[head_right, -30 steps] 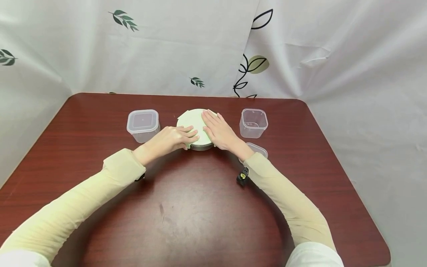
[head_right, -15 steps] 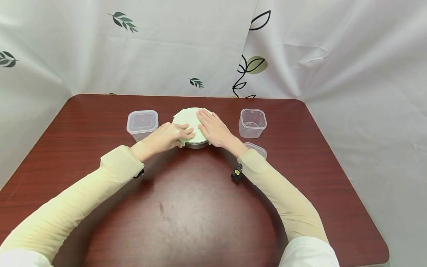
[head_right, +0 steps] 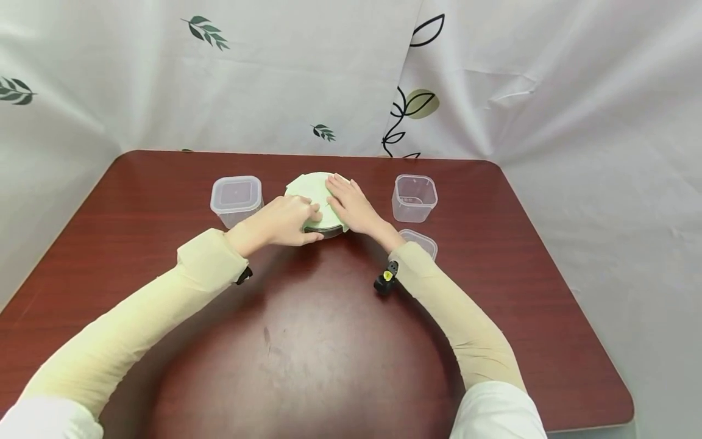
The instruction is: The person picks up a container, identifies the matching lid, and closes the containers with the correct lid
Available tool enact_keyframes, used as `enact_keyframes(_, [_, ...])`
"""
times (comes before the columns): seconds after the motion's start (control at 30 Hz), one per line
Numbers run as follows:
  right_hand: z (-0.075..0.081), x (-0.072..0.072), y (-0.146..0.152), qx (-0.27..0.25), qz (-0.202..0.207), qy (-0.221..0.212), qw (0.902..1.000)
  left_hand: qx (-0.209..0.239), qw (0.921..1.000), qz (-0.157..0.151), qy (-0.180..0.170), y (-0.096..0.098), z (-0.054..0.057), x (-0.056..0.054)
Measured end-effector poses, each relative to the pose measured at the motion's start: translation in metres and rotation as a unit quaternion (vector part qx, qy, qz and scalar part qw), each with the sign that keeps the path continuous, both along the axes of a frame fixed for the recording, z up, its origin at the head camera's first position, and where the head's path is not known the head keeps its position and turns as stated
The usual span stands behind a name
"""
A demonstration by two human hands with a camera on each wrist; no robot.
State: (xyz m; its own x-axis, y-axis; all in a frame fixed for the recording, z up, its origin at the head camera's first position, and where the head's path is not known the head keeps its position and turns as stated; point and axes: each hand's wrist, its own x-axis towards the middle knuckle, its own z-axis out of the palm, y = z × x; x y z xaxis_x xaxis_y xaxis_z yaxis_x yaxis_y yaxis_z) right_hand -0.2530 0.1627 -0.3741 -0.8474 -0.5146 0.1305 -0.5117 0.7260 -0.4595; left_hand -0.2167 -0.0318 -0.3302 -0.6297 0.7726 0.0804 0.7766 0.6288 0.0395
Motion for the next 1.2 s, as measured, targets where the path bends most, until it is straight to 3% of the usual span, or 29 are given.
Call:
enact_keyframes(0.1, [0.001, -0.003, 0.007, -0.063, 0.013, -0.017, 0.9978, 0.01, 0.9993, 0.037, 0.003, 0.007, 0.001, 0.003])
enact_keyframes(0.23, [0.006, -0.001, 0.015, -0.088, 0.019, -0.01, 0.9959, 0.036, 0.9957, 0.084, 0.013, 0.013, -0.001, 0.01])
enact_keyframes(0.33, [0.011, 0.004, 0.019, -0.078, 0.01, 0.019, 0.9967, 0.084, 0.9917, 0.094, 0.023, 0.018, -0.002, 0.016])
enact_keyframes(0.43, [0.016, 0.012, 0.023, -0.07, -0.013, 0.059, 0.9957, 0.132, 0.9873, 0.086, 0.023, 0.026, -0.004, 0.019])
enact_keyframes(0.6, [0.024, 0.03, 0.031, -0.056, -0.059, 0.13, 0.9881, 0.181, 0.9799, 0.069, -0.048, 0.049, -0.01, 0.025])
enact_keyframes(0.8, [0.031, 0.05, 0.051, -0.025, -0.112, 0.182, 0.9765, 0.249, 0.9573, 0.081, -0.123, 0.075, -0.016, 0.035])
enact_keyframes(0.97, [0.031, 0.053, 0.077, -0.045, -0.149, 0.196, 0.9682, 0.284, 0.94, 0.096, -0.163, 0.094, -0.02, 0.037])
enact_keyframes(1.2, [0.021, 0.05, 0.115, -0.096, -0.209, 0.215, 0.9493, 0.301, 0.9161, 0.137, -0.227, 0.122, -0.028, 0.028])
